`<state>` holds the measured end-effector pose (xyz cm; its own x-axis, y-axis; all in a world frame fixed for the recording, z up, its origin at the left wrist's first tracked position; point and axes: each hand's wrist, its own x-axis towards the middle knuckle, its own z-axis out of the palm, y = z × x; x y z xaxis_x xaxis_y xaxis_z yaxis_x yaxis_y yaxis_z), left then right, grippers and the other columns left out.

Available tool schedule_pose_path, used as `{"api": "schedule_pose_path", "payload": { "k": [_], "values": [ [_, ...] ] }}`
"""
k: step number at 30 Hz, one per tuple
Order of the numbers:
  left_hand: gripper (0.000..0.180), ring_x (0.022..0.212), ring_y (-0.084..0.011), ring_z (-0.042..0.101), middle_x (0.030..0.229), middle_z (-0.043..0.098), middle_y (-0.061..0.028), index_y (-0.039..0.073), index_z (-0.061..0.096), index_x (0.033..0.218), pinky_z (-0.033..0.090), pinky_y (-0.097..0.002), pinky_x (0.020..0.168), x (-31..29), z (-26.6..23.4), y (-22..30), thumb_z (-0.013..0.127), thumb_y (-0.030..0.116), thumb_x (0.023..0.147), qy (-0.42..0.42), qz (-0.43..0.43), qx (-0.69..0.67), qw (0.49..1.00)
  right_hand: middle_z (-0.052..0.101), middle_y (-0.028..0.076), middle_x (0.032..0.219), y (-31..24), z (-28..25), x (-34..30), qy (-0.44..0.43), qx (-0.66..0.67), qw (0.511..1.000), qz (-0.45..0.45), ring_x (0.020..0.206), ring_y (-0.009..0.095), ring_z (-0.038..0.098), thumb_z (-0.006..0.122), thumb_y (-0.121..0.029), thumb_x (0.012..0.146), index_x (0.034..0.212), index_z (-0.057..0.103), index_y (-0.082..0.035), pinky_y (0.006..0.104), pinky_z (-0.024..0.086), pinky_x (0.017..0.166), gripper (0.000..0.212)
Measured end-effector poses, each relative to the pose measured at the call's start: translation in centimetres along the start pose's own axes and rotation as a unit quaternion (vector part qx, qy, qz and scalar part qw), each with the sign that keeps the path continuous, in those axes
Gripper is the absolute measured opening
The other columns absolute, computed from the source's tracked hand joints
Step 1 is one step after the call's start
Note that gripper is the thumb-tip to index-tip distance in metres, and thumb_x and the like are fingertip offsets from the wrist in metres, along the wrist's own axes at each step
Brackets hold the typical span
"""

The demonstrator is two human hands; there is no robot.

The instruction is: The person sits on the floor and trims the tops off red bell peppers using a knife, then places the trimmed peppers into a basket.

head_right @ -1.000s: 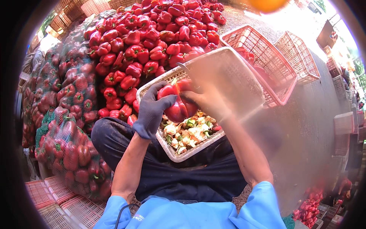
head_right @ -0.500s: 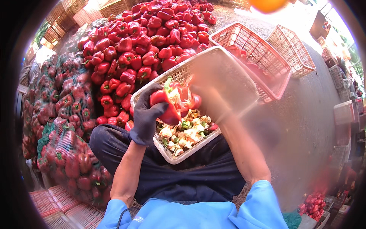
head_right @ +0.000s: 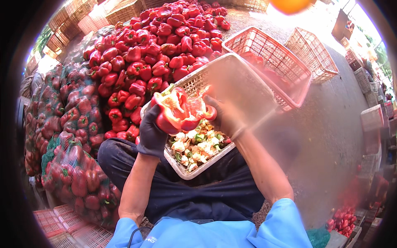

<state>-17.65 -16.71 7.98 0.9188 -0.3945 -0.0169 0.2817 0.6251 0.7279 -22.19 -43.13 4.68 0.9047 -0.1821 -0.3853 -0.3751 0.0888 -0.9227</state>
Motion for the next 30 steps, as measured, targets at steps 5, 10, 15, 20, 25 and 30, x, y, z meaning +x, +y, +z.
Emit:
{"api": "schedule_pose_path", "payload": {
  "k": [5,10,15,20,25,30],
  "values": [
    [0.057,0.13,-0.0171,0.064,0.143,0.066,-0.0094,-0.001,0.06,0.153,0.051,-0.0352,0.117,-0.6,1.9,0.5,0.073,-0.003,0.098,0.043,0.084,0.252,0.963,0.073,-0.001,0.088,-4.6,1.4,-1.4,0.192,0.012,0.973,-0.129,0.063,0.005,0.059,0.085,-0.028,0.103,0.112,0.077,-0.003,0.0227,0.046,0.056,0.029],
    [0.061,0.122,-0.0183,0.069,0.139,0.07,-0.0114,0.002,0.06,0.153,0.059,-0.0366,0.107,-1.4,2.5,-1.0,0.078,-0.003,0.095,0.002,0.145,0.389,0.91,0.066,-0.004,0.083,-6.5,3.7,-2.8,-0.006,-0.156,0.982,-0.107,0.061,0.002,0.053,0.078,-0.049,0.106,0.12,0.078,-0.005,0.0225,0.043,0.055,0.046],
    [0.082,0.105,-0.0359,0.08,0.125,0.076,-0.0219,0.011,0.05,0.164,0.064,-0.0438,0.087,-0.9,1.6,-2.2,0.081,-0.003,0.089,-0.046,0.339,0.582,0.738,0.063,-0.002,0.082,-7.3,5.0,-3.1,-0.124,-0.055,0.991,0.016,0.064,0.006,0.055,0.076,-0.063,0.102,0.115,0.077,-0.01,0.0243,0.043,0.058,0.054],
    [0.088,0.113,-0.0427,0.077,0.123,0.076,-0.0243,0.008,0.047,0.164,0.063,-0.0485,0.089,-1.1,1.9,-2.7,0.087,0.008,0.086,-0.001,0.263,0.603,0.753,0.061,-0.005,0.078,-5.6,4.7,-1.8,-0.129,-0.011,0.992,0.006,0.06,0.004,0.052,0.08,-0.055,0.102,0.115,0.075,-0.011,0.0228,0.039,0.053,0.046],
    [0.098,0.119,-0.0418,0.077,0.127,0.076,-0.0257,0.005,0.048,0.164,0.064,-0.0465,0.097,-1.2,1.7,-1.8,0.098,0.026,0.083,-0.019,0.091,0.587,0.804,0.063,-0.005,0.077,-6.0,4.9,-2.1,-0.164,-0.003,0.986,0.019,0.057,0.001,0.052,0.083,-0.042,0.102,0.108,0.074,-0.009,0.0208,0.037,0.05,0.034],
    [0.076,0.118,-0.0154,0.073,0.132,0.077,-0.0087,0.002,0.06,0.153,0.06,-0.0355,0.106,-1.3,1.7,-0.7,0.094,0.004,0.086,-0.061,0.021,0.43,0.901,0.06,-0.001,0.073,-6.2,3.4,-1.6,-0.144,-0.074,0.987,0.007,0.058,0.01,0.055,0.085,-0.044,0.099,0.097,0.07,-0.01,0.0269,0.041,0.051,0.037]
  ]
}}
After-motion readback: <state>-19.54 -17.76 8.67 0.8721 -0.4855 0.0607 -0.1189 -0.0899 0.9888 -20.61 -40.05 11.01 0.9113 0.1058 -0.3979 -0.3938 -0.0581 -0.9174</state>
